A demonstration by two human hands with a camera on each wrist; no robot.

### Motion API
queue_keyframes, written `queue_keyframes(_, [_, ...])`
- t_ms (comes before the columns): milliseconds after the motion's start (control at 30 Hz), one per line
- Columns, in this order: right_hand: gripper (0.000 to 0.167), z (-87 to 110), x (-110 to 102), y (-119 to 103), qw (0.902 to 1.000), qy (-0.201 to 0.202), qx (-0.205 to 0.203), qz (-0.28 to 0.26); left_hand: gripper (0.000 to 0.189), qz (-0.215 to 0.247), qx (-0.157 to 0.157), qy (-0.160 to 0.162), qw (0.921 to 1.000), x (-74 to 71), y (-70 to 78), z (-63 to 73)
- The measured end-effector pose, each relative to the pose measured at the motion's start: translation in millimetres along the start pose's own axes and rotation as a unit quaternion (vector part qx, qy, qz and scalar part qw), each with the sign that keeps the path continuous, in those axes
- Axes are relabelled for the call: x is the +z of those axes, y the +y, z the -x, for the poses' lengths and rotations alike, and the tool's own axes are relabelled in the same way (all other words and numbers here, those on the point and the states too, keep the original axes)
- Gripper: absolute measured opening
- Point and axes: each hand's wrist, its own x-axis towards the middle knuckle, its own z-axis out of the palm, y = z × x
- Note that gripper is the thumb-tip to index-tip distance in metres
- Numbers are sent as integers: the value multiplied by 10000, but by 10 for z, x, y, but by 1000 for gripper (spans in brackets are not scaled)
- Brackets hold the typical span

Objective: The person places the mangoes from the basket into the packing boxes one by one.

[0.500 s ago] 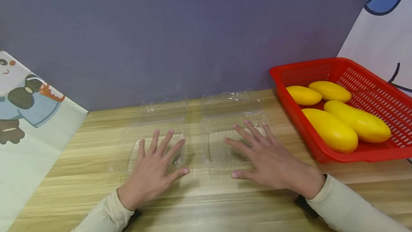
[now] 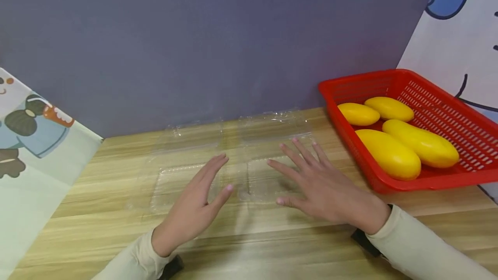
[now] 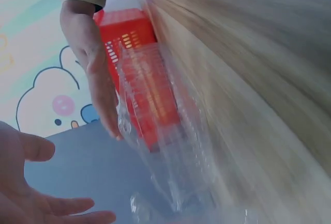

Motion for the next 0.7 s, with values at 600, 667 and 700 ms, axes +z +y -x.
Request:
queue_keyframes(600, [61, 275, -849, 757, 9845, 708, 1600, 149, 81, 3122, -1476, -169, 9383, 285, 56, -345])
queue_keyframes(667, [67, 328, -891, 860, 9788, 436, 1989, 235, 83, 3163, -1561, -250, 9354, 283, 63, -351])
queue_keyframes(700, [70, 346, -903, 906, 9758, 333, 2142, 273, 84, 3207, -1585, -298, 9333, 285, 72, -353])
